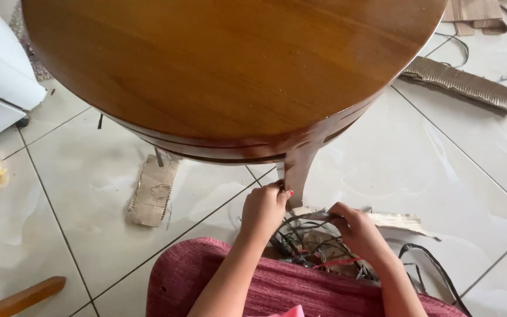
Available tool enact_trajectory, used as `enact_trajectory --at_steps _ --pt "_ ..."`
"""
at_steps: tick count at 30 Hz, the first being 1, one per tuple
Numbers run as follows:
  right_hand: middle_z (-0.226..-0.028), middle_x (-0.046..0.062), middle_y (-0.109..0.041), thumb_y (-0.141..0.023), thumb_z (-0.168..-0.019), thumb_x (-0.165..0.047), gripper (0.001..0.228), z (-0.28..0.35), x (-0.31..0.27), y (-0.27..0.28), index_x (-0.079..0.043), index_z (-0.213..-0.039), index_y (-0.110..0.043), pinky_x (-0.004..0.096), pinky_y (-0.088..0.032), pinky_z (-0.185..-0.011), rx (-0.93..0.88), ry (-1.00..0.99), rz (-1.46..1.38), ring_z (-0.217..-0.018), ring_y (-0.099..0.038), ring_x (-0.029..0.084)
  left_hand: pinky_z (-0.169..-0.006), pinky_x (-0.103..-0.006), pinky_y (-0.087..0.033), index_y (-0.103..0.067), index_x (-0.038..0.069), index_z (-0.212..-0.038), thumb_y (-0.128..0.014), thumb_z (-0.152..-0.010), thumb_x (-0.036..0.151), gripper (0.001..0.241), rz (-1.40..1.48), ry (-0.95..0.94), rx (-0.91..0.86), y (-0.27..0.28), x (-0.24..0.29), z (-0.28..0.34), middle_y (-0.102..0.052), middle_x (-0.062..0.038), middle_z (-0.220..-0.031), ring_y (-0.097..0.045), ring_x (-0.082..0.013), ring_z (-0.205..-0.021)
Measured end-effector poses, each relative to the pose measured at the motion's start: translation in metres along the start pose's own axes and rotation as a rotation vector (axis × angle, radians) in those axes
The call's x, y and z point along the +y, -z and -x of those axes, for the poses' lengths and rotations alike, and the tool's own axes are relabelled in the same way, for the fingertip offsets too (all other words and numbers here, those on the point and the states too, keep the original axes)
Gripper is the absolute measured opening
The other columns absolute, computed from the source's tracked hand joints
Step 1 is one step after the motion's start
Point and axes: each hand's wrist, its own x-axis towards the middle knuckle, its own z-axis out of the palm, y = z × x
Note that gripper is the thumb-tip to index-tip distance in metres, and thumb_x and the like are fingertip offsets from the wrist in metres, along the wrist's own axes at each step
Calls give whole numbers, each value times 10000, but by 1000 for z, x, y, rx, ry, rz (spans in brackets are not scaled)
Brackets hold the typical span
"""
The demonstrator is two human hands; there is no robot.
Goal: Wrapping the legs of a wooden chair with protective cardboard and securing them with plastic ties.
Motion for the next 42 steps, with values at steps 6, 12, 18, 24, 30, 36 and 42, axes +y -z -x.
enact_trajectory --at_steps 6,12,18,24,30,36,42 --pt "-964 37 -751 -605 -973 -62 169 11 -14 19 -27 -1123 -674 278 -528 -808 251 335 -300 -883 -680 126 -910 -323 -568 -541 27 -1375 -740 -912 154 520 37 121 -668 61 48 28 -705 -100 -1231 -692 -231 -1057" --pt "-1048 92 -729 -619 -951 36 217 11 10 2 -33 -1156 -633 293 -564 -831 314 352 -737 -958 -700 163 -888 -302 -600 -666 28 -1133 -808 -838 176 359 356 -157 -444 61 53 29 -772 -81 -1111 -747 -207 -1003" --pt "-1074 147 -726 -621 -958 56 322 5 1 5 -120 -1206 -727 358 -696 -821 202 671 -1027 -1124 -673 328 -810 -208 -577 -481 110 -1491 -565 -886 -193 681 634 -260 -519 77 56 27 -524 -91 -1560 -748 -155 -994" --pt "-1026 111 -701 -607 -961 60 215 16 -25 19 -90 -1008 -754 397 -517 -901 138 696 -908 -1019 -640 259 -975 -270 -623 -791 166 -1035 -752 -876 -25 251 539 -456 -415 70 25 8 -761 -120 -1222 -746 -190 -1082" --pt "-1074 -37 -783 -514 -549 185 516 25 -36 34 -209 -606 -843 455 -455 -984 16 602 -21 -993 -684 227 -912 -302 -650 -782 144 -964 -761 -864 -72 239 641 -610 -114 115 6 11 -794 -82 -1066 -779 -201 -1038" --pt "-1072 -32 -762 -615 -947 -266 217 20 -36 17 -178 -873 -799 409 -420 -992 -28 453 172 -1120 -634 245 -829 -297 -659 -741 93 -968 -763 -926 145 72 731 -725 -57 112 19 13 -784 -86 -972 -788 -205 -930" --pt "-1226 175 -697 -438 -1019 -288 464 39 -70 36 -65 -647 -604 576 -485 -1140 451 778 -255 -1215 -645 391 -740 -271 -658 -752 92 -999 -775 -918 43 98 628 -749 43 109 18 12 -790 -51 -943 -786 -168 -854"
